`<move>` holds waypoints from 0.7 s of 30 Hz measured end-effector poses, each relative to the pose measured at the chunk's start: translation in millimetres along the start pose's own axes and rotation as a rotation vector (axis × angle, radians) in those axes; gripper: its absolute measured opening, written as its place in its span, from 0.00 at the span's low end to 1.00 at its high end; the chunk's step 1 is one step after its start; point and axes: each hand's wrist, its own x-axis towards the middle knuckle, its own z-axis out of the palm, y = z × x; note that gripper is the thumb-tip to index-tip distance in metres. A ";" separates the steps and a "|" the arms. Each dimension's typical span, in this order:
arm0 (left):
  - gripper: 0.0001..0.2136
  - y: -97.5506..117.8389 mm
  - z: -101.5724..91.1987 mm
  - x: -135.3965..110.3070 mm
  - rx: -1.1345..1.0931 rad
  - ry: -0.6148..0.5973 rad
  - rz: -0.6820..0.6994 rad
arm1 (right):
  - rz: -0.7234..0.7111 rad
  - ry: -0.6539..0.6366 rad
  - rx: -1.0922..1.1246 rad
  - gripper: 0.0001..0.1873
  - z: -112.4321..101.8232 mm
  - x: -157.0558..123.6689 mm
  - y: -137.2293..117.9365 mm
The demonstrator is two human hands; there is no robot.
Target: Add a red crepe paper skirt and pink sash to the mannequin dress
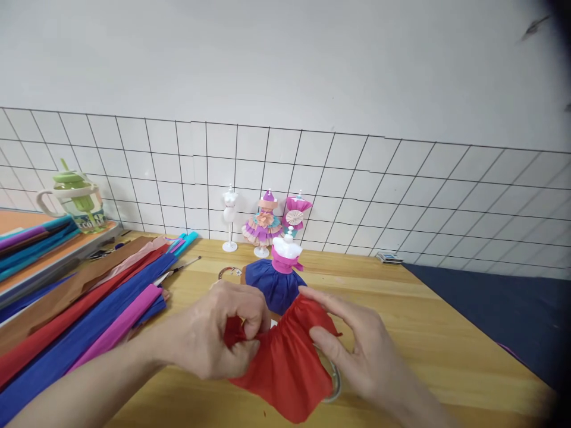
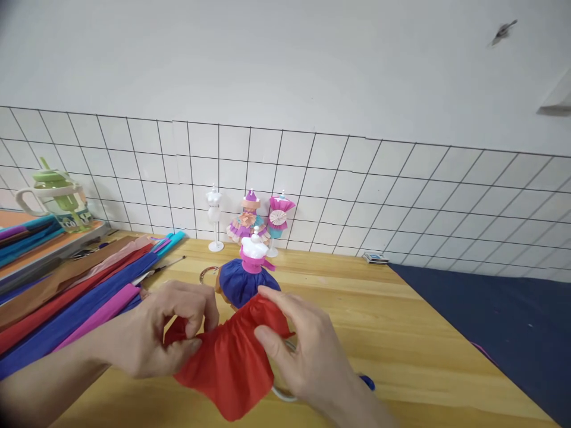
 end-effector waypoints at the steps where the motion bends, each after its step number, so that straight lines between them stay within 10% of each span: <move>1: 0.10 0.1 -0.8 0.2 -0.018 -0.008 0.003 | -0.056 0.015 -0.042 0.23 -1.4 -1.1 -2.0; 5: 0.11 0.3 -7.8 -0.7 -0.152 -0.066 -0.048 | -0.123 0.078 -0.036 0.27 -8.7 0.5 -1.7; 11: 0.11 -3.0 -18.5 0.5 -0.205 -0.286 -0.067 | 0.150 0.163 0.156 0.15 -25.9 51.2 8.0; 21: 0.10 -13.9 -16.6 -1.7 -0.142 -0.313 -0.091 | 0.060 -0.354 0.353 0.24 -26.2 125.3 19.0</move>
